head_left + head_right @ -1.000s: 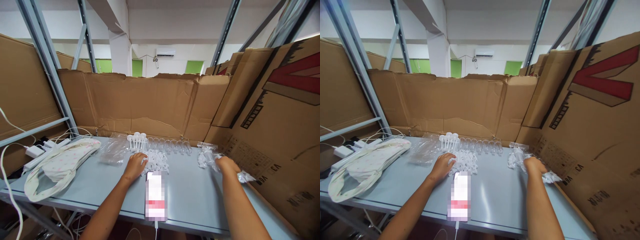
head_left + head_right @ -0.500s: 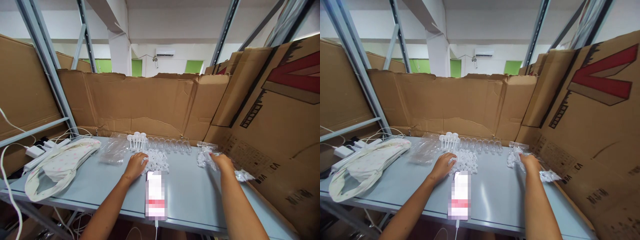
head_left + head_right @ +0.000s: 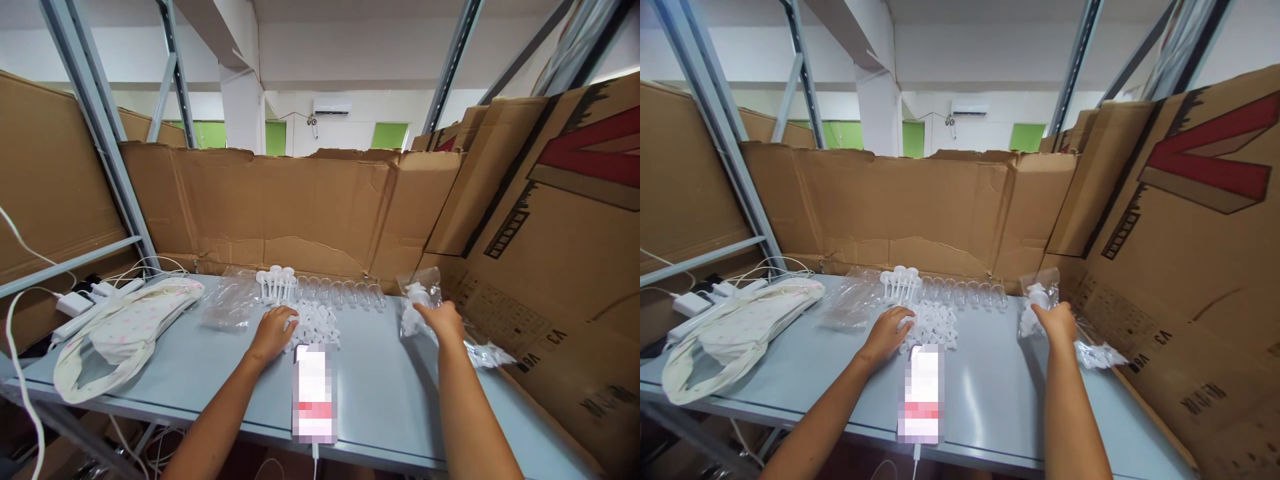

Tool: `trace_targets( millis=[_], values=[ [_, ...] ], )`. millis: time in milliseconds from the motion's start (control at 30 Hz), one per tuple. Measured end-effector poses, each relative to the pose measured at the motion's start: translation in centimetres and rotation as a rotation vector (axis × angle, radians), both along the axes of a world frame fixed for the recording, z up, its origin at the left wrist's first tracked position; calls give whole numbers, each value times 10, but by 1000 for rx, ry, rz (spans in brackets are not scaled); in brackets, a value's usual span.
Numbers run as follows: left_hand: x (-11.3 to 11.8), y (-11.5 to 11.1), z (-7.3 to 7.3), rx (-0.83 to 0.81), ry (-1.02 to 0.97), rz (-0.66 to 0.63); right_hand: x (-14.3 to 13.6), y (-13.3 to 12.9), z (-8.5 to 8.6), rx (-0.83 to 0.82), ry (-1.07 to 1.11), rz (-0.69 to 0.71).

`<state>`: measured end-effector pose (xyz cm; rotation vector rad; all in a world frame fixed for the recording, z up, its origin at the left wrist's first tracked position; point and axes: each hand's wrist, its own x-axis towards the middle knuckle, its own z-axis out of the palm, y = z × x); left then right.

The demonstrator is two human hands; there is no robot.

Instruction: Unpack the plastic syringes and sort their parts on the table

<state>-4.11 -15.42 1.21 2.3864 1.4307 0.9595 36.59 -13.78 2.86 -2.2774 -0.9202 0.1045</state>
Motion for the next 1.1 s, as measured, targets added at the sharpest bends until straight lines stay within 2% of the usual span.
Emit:
trace_targets(
  millis=[33,100,200,267,333,400,467,533,600,767,900,1000,1100],
  values=[
    [0,-1,1,-1,-24,-4,-8,-3,7,59,-8,18],
    [1,-2,2,-17,-106,-4,-29,-9,22,207,47,169],
    [3,-5,5,-42,-284,-4,-63,-22,41,343,326,574],
    [4,-6,5,-43,-408,-40,-85,-31,49,315,470,873],
    [5,-6,5,-68,-557,-123,-104,-37,52,235,545,1073],
    [5,-5,5,-160,-759,-240,-120,-41,49,156,589,1197],
    [5,-4,6,-323,-970,-360,-133,-41,43,140,622,1287],
    [5,-3,8,-503,-1126,-438,-144,-39,34,118,639,1354],
    [4,-4,10,-633,-1210,-452,-154,-36,24,116,625,1415],
    [4,-4,14,-740,-1272,-322,-164,-30,3,93,665,1511],
    [4,-3,22,-846,-1438,-286,-153,-30,-2,97,1000,1525],
    [5,-3,30,-903,-1599,-314,-145,-33,-1,230,1265,1484],
    [8,-1,33,-917,-1728,-352,-149,-34,0,388,1459,1378]
  ],
)
